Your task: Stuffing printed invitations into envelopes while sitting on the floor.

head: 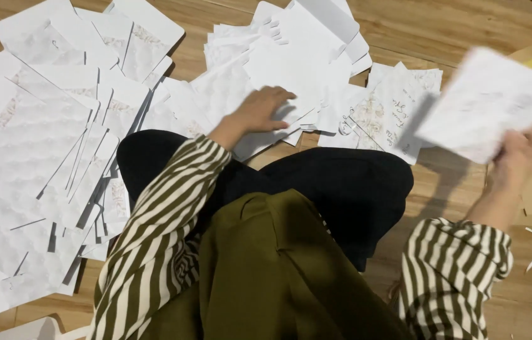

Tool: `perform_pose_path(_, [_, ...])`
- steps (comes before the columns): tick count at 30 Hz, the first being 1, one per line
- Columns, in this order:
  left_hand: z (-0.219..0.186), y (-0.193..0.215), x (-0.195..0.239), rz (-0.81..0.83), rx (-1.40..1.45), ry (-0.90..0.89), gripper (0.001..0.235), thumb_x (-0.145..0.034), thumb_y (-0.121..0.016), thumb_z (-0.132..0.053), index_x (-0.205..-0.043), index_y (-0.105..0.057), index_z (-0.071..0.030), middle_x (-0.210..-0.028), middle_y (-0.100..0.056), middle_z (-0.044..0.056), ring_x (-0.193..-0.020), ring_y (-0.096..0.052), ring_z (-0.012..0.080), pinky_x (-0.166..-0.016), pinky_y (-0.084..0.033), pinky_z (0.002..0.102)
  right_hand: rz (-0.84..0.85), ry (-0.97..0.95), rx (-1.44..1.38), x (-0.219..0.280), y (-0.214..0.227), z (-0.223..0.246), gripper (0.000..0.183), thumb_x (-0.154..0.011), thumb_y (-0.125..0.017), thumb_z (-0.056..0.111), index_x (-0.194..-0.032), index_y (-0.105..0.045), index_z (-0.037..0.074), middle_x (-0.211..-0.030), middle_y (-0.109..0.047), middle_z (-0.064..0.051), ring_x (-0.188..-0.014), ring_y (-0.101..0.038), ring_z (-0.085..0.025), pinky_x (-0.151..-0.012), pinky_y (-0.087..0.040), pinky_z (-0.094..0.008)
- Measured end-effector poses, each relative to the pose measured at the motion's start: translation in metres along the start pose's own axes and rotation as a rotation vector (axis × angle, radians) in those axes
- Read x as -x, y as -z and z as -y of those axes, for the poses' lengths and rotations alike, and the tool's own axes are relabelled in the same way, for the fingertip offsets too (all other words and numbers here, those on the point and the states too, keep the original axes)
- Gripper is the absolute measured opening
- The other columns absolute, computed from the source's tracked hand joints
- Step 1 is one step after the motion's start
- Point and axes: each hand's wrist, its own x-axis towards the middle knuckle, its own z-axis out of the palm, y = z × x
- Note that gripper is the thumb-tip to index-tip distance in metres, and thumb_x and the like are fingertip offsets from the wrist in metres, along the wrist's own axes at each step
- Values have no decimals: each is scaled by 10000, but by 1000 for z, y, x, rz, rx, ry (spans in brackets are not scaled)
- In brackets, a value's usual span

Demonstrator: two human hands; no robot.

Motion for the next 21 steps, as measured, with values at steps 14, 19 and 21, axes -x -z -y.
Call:
perform_pose_path(14, [35,-7,-14,306,-882,-24,757,-472,-818,-471,-1104,-588,-125,-1105,-556,73,-1000,-478,265,-975,-269,477,412,-178,-342,101,-178,59,199,-795,-536,8,-980,-498,70,-763,-538,-14,-638,-499,-89,-569,-443,-184])
perform_pose_path(19, [31,-9,-10,341,-935,15,595,-557,-763,-487,-990,-636,-98,-895,-601,49,-807,-498,213,-735,-373,355,577,273,-91,116,-249,110,163,-811,-523,-41,-962,-547,17,-626,-371,40,-565,-322,-69,-545,-315,-186])
perform_pose_path(21, [35,-13,-13,406,-851,72,616,-535,-782,-578,-965,-630,-163,-842,-669,27,-798,-561,208,-795,-349,350,574,379,63,123,-258,124,151,-791,-544,-23,-936,-559,20,-714,-529,-30,-625,-458,-114,-617,-402,-226])
